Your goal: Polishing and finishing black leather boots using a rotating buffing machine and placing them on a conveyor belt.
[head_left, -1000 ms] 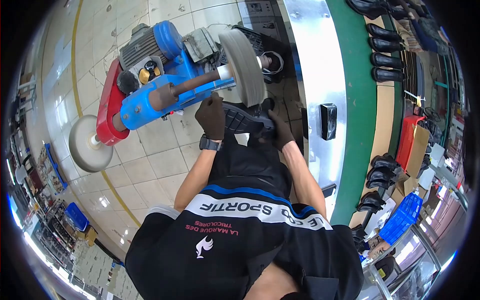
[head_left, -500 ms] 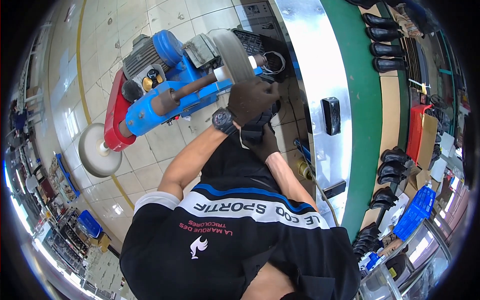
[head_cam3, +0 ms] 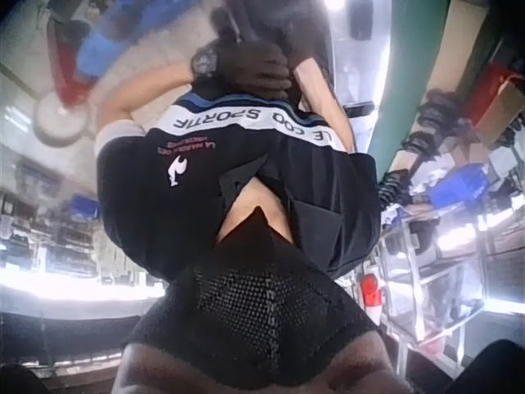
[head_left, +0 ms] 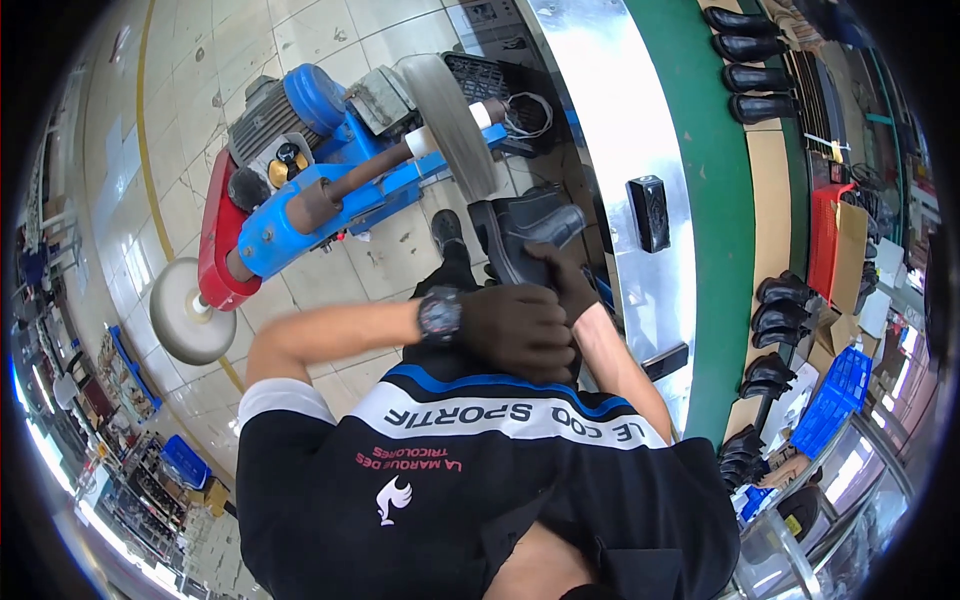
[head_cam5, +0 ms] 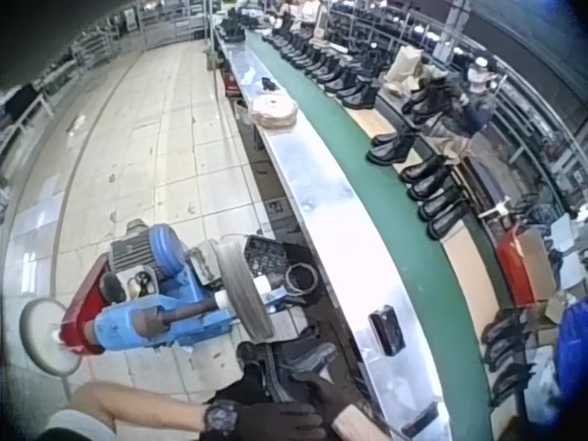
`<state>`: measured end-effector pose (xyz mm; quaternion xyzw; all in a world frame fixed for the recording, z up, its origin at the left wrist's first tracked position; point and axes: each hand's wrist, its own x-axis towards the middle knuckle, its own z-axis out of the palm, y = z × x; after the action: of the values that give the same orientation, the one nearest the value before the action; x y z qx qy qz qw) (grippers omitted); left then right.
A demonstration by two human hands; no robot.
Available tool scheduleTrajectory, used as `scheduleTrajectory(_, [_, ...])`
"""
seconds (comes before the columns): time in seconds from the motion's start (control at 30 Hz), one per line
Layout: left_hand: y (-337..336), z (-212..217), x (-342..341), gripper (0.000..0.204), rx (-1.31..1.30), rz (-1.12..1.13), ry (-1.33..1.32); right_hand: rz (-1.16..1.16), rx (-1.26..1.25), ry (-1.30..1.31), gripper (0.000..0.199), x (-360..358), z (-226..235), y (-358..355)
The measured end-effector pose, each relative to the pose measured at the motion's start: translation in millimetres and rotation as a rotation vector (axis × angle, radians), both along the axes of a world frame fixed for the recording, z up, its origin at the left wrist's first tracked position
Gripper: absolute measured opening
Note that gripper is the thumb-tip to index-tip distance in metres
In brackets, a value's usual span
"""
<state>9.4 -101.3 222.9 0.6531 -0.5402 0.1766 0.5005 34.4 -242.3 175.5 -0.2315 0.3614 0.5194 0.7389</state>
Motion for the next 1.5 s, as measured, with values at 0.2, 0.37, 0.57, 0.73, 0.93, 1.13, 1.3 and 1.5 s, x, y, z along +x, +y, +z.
scheduleTrajectory(0.2, [27,-101,-5,0.040,0.004,1.031,1.131,-0.085,0.018,-0.062,0.033,-5,-18,12])
scheduleTrajectory(0.37, [40,-185,56,0.043,-0.302,0.528,1.568,-0.112,-0.169,-0.048,0.036,13,-61,44])
scheduleTrajectory(0.57, [25,-223,52,0.034,-0.957,0.431,1.893,-0.072,-0.305,-0.107,0.035,7,-66,36])
scheduleTrajectory(0.73, [18,-240,22,0.060,-0.757,0.722,1.986,-0.015,-0.296,-0.103,0.027,-21,-43,26])
scheduleTrajectory(0.93, [19,-174,15,0.058,-0.057,1.073,1.568,0.005,-0.293,-0.190,0.028,-28,-18,24])
scheduleTrajectory(1.13, [38,-100,22,0.038,-1.121,0.704,2.127,0.125,-0.244,-0.190,0.032,-13,-17,35])
scheduleTrajectory(1.3, [36,-146,-16,0.038,-1.397,0.723,2.090,0.461,-0.196,-0.262,0.039,3,-10,23])
scheduleTrajectory(1.5, [26,-79,-66,0.027,0.085,1.325,1.230,1.111,-0.692,-1.361,0.100,-15,48,12])
